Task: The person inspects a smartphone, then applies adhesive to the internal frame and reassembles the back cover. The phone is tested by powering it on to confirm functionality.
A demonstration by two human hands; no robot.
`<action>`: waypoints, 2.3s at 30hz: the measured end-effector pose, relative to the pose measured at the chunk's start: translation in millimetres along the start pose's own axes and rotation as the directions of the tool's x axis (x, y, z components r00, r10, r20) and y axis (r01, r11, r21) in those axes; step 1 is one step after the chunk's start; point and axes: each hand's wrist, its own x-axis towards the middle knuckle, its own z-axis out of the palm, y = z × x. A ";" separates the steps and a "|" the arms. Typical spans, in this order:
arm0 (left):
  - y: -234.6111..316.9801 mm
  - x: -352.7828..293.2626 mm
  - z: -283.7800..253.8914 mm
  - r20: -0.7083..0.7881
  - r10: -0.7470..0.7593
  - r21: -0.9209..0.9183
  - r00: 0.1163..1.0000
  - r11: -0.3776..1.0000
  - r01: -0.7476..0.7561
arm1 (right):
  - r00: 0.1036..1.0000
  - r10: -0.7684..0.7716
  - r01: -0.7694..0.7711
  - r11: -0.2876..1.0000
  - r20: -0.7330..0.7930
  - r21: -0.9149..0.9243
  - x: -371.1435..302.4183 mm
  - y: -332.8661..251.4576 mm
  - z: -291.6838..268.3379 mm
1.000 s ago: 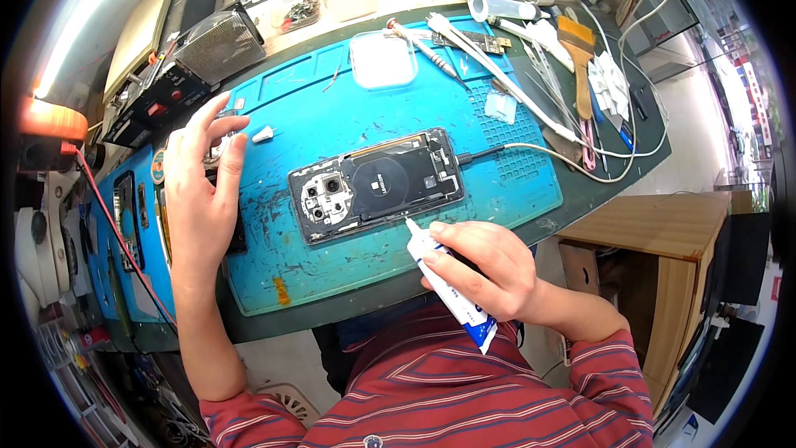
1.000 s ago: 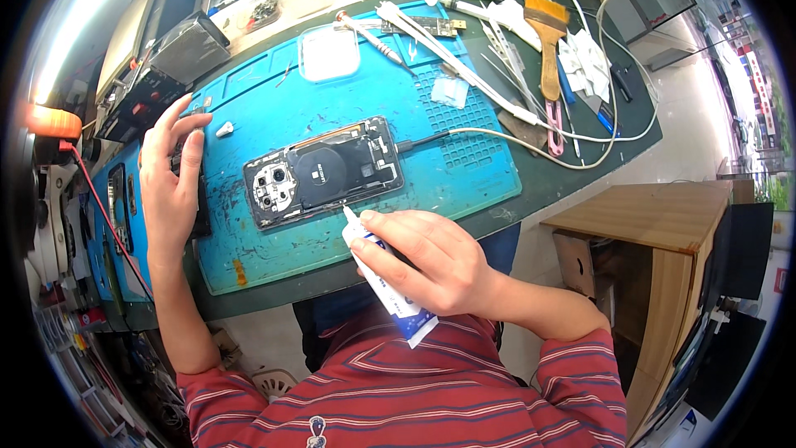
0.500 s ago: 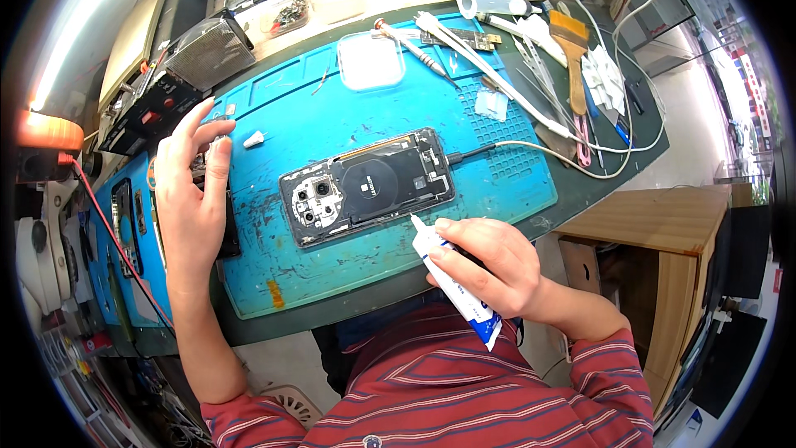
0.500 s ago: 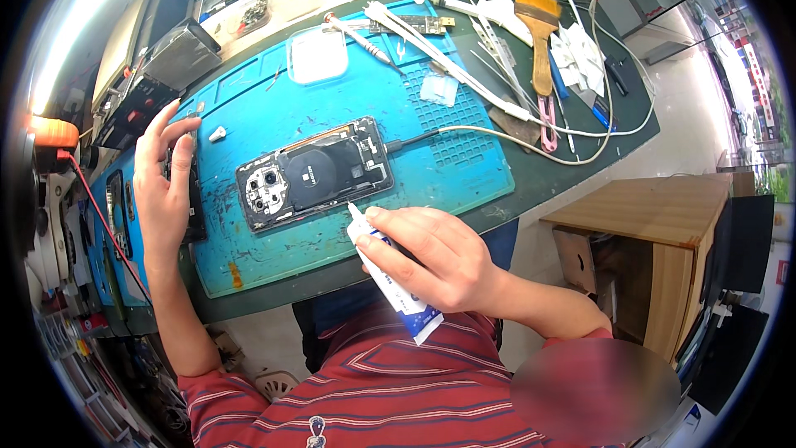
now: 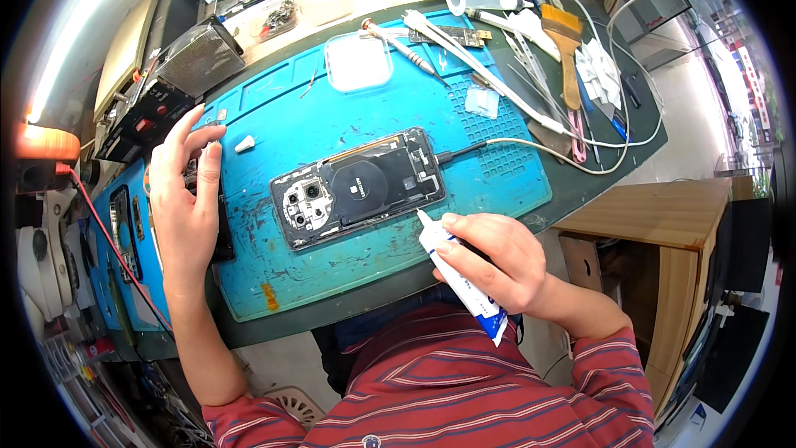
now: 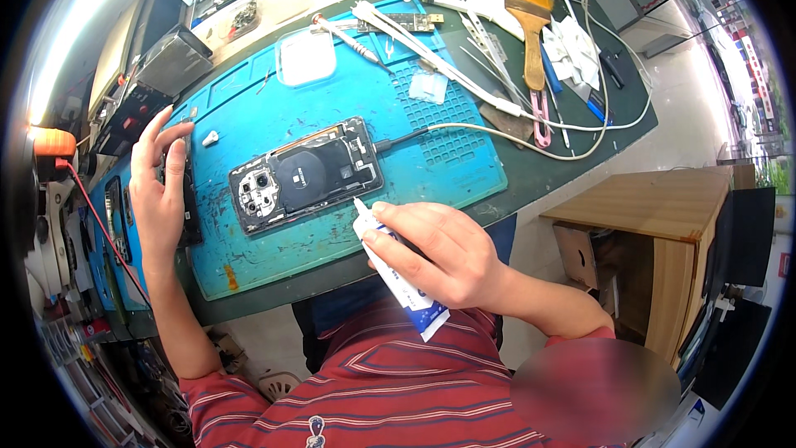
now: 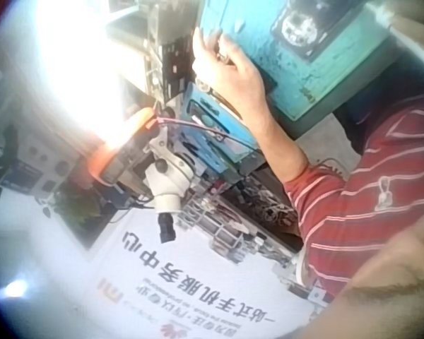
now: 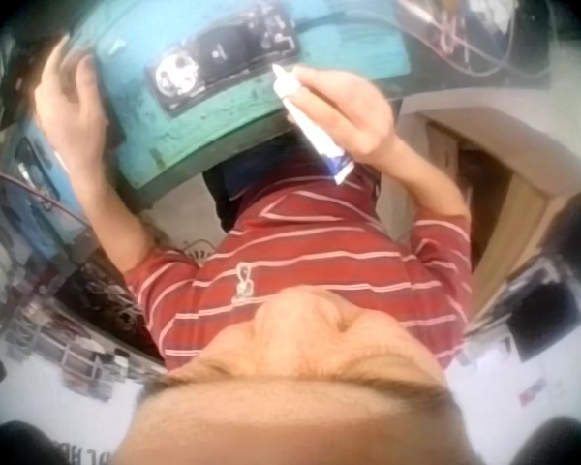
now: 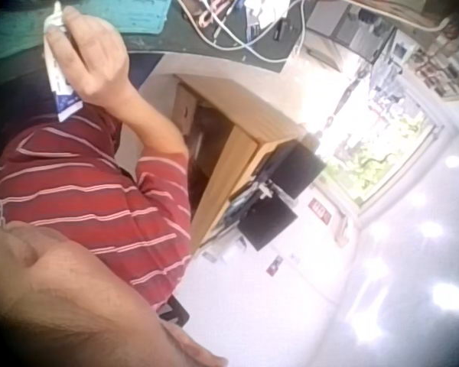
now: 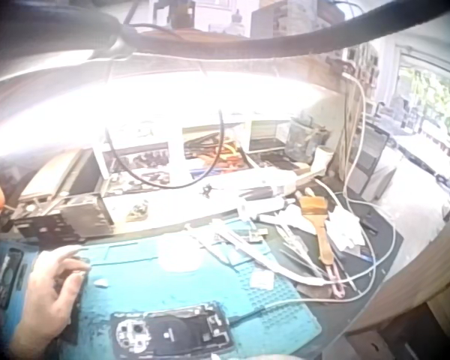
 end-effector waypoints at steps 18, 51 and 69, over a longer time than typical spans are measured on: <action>-2.1 1.2 0.6 0.011 -0.006 0.028 1.000 1.000 0.006 | 1.000 0.019 -0.019 0.999 0.000 -0.035 -3.9 6.3 -11.8; -4.9 1.4 1.6 0.020 -0.022 0.028 1.000 0.999 0.022 | 0.997 0.073 -0.073 0.997 -0.032 0.001 -5.9 9.6 -16.0; 2.9 -0.3 -5.7 -0.030 -0.014 -0.073 0.999 0.997 0.012 | 0.599 0.787 -0.047 -0.154 0.151 0.987 33.4 18.2 -56.2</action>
